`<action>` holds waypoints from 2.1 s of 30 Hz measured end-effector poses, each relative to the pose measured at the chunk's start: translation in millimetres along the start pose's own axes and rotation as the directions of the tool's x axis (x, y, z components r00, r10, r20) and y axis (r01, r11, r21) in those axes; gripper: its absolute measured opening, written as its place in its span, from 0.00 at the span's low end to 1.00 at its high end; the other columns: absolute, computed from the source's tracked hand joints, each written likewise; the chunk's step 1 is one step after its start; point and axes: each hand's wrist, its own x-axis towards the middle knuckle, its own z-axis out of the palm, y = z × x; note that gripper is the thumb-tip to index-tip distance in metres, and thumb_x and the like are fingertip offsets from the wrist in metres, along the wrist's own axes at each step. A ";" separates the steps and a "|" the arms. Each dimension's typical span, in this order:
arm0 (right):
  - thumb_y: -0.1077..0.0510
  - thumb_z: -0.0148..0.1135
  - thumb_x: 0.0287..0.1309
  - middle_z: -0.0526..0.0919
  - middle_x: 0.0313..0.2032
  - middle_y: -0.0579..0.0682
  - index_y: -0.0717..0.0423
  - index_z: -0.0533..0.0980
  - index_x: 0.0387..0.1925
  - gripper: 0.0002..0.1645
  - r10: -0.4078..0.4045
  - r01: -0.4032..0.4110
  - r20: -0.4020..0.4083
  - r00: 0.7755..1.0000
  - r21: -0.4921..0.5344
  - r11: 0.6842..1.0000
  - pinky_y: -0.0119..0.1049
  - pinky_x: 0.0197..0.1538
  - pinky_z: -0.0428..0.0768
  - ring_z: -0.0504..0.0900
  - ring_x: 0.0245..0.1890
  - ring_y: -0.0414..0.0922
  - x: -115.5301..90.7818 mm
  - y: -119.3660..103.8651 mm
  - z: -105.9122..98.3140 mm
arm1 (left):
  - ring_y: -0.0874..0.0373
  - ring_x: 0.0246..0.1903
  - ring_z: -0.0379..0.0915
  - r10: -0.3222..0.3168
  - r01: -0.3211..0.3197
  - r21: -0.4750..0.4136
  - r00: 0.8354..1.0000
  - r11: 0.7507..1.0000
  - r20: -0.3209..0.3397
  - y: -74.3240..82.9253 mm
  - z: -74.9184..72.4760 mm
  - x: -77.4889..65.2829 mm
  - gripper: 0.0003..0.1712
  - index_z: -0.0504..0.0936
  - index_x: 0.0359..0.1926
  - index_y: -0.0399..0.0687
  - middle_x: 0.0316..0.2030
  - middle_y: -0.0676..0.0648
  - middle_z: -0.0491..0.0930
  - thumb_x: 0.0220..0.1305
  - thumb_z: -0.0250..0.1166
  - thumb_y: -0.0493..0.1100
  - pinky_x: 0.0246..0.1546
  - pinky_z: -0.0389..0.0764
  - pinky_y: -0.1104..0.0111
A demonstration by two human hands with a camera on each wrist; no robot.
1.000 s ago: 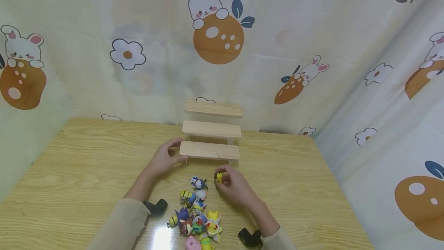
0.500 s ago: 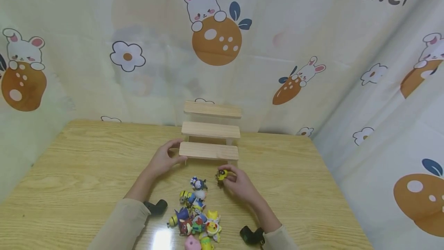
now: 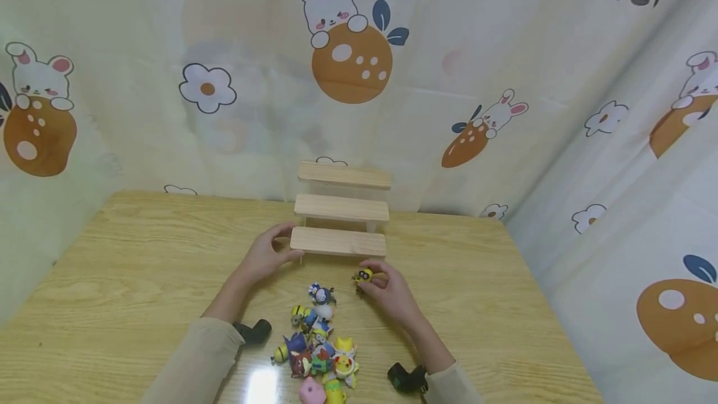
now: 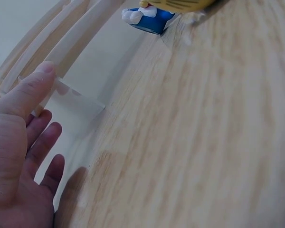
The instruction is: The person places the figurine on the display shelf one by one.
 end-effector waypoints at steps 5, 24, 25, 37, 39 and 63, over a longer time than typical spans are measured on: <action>0.67 0.66 0.54 0.80 0.48 0.57 0.59 0.75 0.53 0.23 -0.034 0.028 -0.065 0.997 -0.083 0.996 0.33 0.45 0.82 0.82 0.47 0.52 -0.5 -1.1 2.3 | 0.46 0.58 0.68 -0.006 0.006 -0.003 1.000 1.000 0.011 0.8 -1.4 -0.4 0.44 0.67 0.65 0.43 0.57 0.42 0.75 0.49 0.74 0.53 0.58 0.70 0.52; 0.64 0.67 0.54 0.80 0.46 0.54 0.58 0.77 0.51 0.21 -0.098 0.088 -0.015 0.995 -0.321 0.943 0.28 0.44 0.82 0.84 0.43 0.48 -2.0 -18.9 8.4 | 0.39 0.58 0.67 0.001 0.000 -0.031 1.000 1.000 0.027 32.4 -6.7 -12.1 0.39 0.65 0.65 0.33 0.57 0.34 0.73 0.55 0.70 0.40 0.57 0.69 0.47; 0.64 0.67 0.54 0.81 0.46 0.54 0.58 0.77 0.51 0.21 -0.103 0.095 -0.009 0.995 -0.318 0.943 0.29 0.44 0.82 0.84 0.42 0.48 -2.0 -19.7 8.4 | 0.39 0.58 0.67 -0.002 0.003 -0.034 1.000 0.999 0.026 27.4 -5.5 -10.1 0.39 0.65 0.65 0.34 0.57 0.34 0.73 0.55 0.71 0.41 0.57 0.68 0.47; 0.65 0.68 0.52 0.84 0.43 0.52 0.57 0.78 0.49 0.20 -0.209 0.206 0.032 0.977 -0.382 0.901 0.30 0.44 0.82 0.84 0.41 0.45 12.6 -44.3 2.4 | 0.47 0.57 0.69 -0.005 0.005 -0.036 1.000 0.999 0.019 4.6 -1.8 0.0 0.42 0.68 0.65 0.44 0.56 0.42 0.75 0.51 0.73 0.50 0.57 0.70 0.52; 0.64 0.68 0.52 0.85 0.42 0.50 0.56 0.78 0.48 0.19 -0.225 0.218 0.033 0.974 -0.414 0.884 0.31 0.44 0.82 0.84 0.40 0.44 15.6 -52.5 1.3 | 0.47 0.57 0.69 0.003 -0.002 -0.040 1.000 0.999 0.020 4.8 -2.1 0.1 0.42 0.67 0.65 0.43 0.56 0.42 0.75 0.51 0.73 0.50 0.57 0.70 0.52; 0.61 0.65 0.57 0.82 0.48 0.54 0.58 0.76 0.52 0.20 -0.349 0.306 0.020 0.937 -0.529 0.792 0.34 0.48 0.82 0.85 0.44 0.47 83.8 -143.1 -0.6 | 0.49 0.55 0.72 0.026 -0.026 -0.029 1.000 0.999 0.008 1.1 0.0 -0.5 0.41 0.68 0.64 0.42 0.54 0.44 0.77 0.51 0.73 0.49 0.55 0.72 0.55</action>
